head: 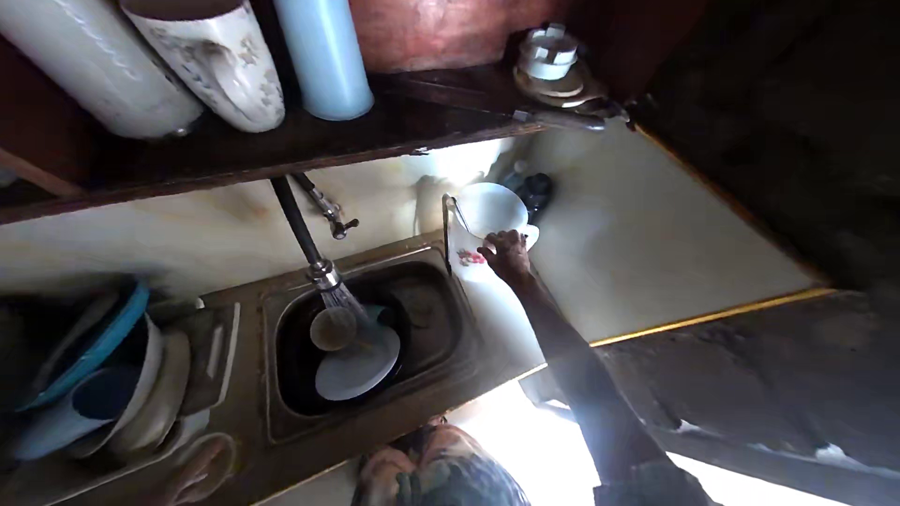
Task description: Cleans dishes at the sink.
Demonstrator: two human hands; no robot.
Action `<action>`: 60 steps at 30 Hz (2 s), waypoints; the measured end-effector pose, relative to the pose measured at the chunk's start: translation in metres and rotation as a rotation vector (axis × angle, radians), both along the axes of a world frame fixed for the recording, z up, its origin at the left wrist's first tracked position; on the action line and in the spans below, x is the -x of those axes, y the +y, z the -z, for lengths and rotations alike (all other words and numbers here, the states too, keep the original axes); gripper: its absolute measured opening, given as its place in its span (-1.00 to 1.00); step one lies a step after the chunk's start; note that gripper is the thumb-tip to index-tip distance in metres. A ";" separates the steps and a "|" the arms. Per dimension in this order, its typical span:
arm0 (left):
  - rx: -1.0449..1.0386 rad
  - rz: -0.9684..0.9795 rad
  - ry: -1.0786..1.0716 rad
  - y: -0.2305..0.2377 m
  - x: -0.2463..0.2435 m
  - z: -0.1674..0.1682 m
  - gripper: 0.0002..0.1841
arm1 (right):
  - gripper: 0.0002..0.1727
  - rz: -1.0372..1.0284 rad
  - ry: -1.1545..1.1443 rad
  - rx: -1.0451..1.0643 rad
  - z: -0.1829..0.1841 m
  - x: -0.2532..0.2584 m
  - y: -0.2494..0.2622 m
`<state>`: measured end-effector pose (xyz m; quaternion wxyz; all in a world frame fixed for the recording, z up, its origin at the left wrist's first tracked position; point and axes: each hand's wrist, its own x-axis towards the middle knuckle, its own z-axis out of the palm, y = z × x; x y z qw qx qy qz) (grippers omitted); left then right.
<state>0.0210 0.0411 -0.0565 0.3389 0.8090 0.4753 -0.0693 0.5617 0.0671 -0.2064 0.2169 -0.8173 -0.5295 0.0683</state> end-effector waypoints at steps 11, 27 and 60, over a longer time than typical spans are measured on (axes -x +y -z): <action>0.290 -0.121 0.156 0.040 -0.033 0.076 -0.35 | -0.71 0.134 0.005 -0.140 -0.045 0.019 -0.184; 0.262 0.010 0.164 0.047 -0.045 0.140 -0.35 | -0.30 0.443 -0.157 -0.093 -0.020 0.078 -0.196; 0.628 -0.357 -0.066 0.028 -0.073 0.272 -0.20 | -0.48 0.288 0.707 0.451 0.153 0.179 0.024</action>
